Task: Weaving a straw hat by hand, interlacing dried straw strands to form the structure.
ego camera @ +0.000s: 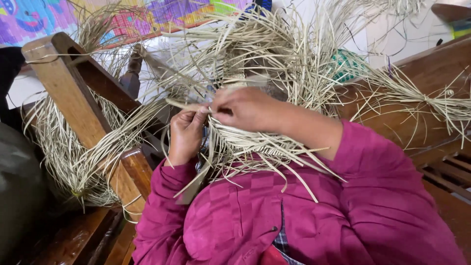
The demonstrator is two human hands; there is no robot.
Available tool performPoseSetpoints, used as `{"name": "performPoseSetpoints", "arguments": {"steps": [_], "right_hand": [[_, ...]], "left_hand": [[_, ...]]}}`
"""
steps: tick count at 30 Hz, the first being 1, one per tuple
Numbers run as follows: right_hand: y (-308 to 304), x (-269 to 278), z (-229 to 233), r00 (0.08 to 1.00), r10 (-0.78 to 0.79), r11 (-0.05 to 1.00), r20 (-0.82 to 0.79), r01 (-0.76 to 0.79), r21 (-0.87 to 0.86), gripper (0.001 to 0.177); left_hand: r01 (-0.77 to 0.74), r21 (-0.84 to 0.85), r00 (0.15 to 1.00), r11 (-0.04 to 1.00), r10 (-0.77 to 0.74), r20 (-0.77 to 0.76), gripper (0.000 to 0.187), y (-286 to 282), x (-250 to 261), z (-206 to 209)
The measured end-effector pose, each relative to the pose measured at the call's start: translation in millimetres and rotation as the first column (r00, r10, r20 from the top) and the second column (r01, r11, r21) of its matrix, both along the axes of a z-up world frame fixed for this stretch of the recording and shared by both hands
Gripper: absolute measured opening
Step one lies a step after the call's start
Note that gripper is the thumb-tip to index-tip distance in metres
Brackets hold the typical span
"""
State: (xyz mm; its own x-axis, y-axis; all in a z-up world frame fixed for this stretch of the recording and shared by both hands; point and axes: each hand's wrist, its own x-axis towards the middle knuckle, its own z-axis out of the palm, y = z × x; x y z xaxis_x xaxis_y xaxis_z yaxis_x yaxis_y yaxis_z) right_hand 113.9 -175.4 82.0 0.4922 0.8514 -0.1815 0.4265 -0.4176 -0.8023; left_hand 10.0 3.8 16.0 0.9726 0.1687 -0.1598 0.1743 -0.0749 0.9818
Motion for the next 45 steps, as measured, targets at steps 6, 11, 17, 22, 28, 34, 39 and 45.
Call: {"name": "performPoseSetpoints", "arguments": {"steps": [6, 11, 17, 22, 28, 34, 39, 45], "right_hand": [[-0.9, -4.7, 19.8, 0.961, -0.044, 0.914, -0.274, 0.149, 0.376, 0.013], [-9.7, 2.6, -5.9, 0.990, -0.106, 0.983, -0.095, 0.119, 0.142, 0.010], [1.2, -0.6, -11.0, 0.998, -0.061, 0.986, 0.027, 0.064, -0.152, 0.021], [6.4, 5.5, -32.4, 0.945, -0.229, 0.969, -0.234, 0.198, -0.149, 0.018], [34.9, 16.7, -20.3, 0.865, -0.304, 0.947, -0.400, 0.321, -0.024, 0.019], [23.7, 29.1, 57.4, 0.916, -0.003, 0.810, -0.402, 0.238, 0.536, 0.023], [15.5, 13.6, -14.3, 0.996, -0.076, 0.995, -0.053, 0.079, 0.066, 0.017], [25.8, 21.2, -14.8, 0.999, -0.049, 0.984, -0.010, 0.047, -0.172, 0.026]], "left_hand": [[-0.122, 0.014, 0.993, 0.992, 0.122, 0.006, 0.029, -12.2, -0.1, -6.8], [-0.126, -0.014, 0.990, 0.992, 0.125, -0.065, 0.026, -8.6, 1.7, -14.8], [-0.128, 0.000, 0.989, 0.992, 0.128, -0.079, 0.022, -8.9, -1.5, -15.2], [-0.140, 0.048, 0.990, 0.989, 0.140, -0.008, 0.017, -14.0, -2.0, -23.8], [-0.162, 0.514, 0.966, 0.842, 0.029, 0.257, 0.008, -15.2, -5.9, -34.8], [-0.093, 0.430, 0.994, 0.898, 0.109, -0.012, 0.029, -9.5, -3.3, -38.9], [-0.142, 0.057, 0.983, 0.988, 0.147, -0.112, 0.015, -7.6, 3.0, -48.6], [-0.135, 0.242, 0.989, 0.961, 0.117, 0.085, 0.007, -3.5, -0.5, -46.3]]}}
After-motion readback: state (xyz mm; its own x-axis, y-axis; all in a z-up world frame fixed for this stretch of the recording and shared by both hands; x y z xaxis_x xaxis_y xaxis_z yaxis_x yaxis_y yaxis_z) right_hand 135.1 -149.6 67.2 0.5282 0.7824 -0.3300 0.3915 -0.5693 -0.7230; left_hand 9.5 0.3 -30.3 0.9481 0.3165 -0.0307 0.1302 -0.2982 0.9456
